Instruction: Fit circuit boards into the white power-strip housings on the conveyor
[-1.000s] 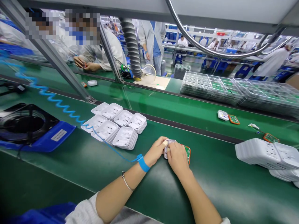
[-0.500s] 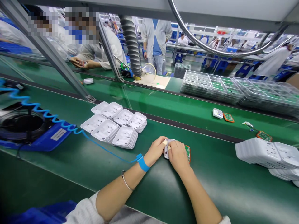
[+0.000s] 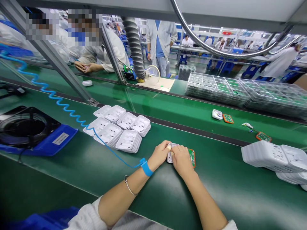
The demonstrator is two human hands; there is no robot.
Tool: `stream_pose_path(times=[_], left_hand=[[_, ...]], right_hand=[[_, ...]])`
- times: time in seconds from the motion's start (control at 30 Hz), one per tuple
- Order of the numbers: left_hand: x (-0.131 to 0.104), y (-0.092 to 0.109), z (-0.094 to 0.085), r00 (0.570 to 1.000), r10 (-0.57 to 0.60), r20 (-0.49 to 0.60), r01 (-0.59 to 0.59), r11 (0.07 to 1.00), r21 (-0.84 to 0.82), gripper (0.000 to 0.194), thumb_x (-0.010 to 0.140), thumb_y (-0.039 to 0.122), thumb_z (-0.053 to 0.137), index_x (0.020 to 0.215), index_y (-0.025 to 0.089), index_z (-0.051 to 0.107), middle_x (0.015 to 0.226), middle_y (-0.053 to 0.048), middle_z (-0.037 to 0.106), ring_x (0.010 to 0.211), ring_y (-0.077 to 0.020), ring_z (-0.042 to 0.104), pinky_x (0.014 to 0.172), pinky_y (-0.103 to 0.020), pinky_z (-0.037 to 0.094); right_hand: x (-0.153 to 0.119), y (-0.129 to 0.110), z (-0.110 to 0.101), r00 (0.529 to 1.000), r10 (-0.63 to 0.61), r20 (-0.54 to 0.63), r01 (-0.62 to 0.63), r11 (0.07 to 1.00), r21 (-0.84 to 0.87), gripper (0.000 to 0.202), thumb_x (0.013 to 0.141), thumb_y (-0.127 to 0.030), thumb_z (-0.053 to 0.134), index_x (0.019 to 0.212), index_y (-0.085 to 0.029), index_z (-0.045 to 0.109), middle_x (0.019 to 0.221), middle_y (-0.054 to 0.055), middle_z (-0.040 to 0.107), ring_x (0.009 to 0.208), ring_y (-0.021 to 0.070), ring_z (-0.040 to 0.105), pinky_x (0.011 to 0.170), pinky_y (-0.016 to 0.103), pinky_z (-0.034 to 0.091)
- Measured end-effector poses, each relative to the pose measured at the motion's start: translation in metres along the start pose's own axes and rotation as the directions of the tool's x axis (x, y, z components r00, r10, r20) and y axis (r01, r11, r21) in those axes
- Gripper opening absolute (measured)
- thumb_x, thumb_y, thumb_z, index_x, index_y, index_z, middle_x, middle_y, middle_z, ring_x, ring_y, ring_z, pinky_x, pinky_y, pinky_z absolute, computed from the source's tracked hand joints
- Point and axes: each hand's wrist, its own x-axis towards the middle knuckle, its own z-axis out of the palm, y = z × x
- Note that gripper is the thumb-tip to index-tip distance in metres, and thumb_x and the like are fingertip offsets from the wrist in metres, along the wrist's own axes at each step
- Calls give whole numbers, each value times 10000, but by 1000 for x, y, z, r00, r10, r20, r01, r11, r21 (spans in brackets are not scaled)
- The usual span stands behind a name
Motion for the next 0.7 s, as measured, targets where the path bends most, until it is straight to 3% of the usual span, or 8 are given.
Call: stream_pose_path(times=[0.13, 0.23, 0.47, 0.6, 0.7], left_hand=[[6, -2, -6, 999, 35, -42, -36, 999, -27, 252, 838, 240, 391, 977, 204, 598, 947, -23, 664, 866, -166, 594, 760, -257, 446], [6, 1, -11, 996, 60, -66, -59, 998, 12, 272, 841, 231, 381, 1018, 199, 585, 939, -29, 663, 859, -170, 597, 750, -261, 444], [5, 6, -19, 989, 122, 82, -132, 983, 127, 327, 820, 191, 390, 1089, 220, 574, 983, -20, 669, 908, -185, 596, 815, -277, 433], [5, 7, -22, 977, 168, 127, -188, 969, 161, 334, 828, 194, 385, 1109, 221, 563, 1025, -21, 661, 922, -185, 592, 815, -272, 434], [3, 9, -21, 955, 233, 183, -260, 955, 139, 335, 836, 194, 367, 1106, 220, 563, 1062, -19, 648, 933, -175, 588, 796, -253, 436]], right_hand=[[-8, 5, -9, 1000, 9, -24, -8, 1000, 25, 161, 871, -267, 453, 946, -187, 571, 922, 63, 564, 856, 193, 464, 739, 313, 331], [-12, 8, -11, 999, -2, -37, 1, 1000, -27, 192, 887, -257, 428, 948, -164, 584, 898, 80, 551, 876, 208, 453, 746, 325, 338], [-12, 2, -6, 999, -28, -38, 23, 991, -131, 190, 878, -204, 398, 835, -161, 578, 798, 71, 531, 774, 195, 433, 708, 327, 320], [-10, 4, -8, 994, 106, -35, -110, 985, -137, 106, 824, -285, 502, 822, -181, 524, 826, 63, 542, 781, 206, 448, 676, 325, 311], [-8, 13, -13, 977, 211, -4, -211, 976, -43, 362, 747, -319, 590, 1064, -188, 475, 1057, 103, 541, 958, 258, 462, 753, 362, 340]])
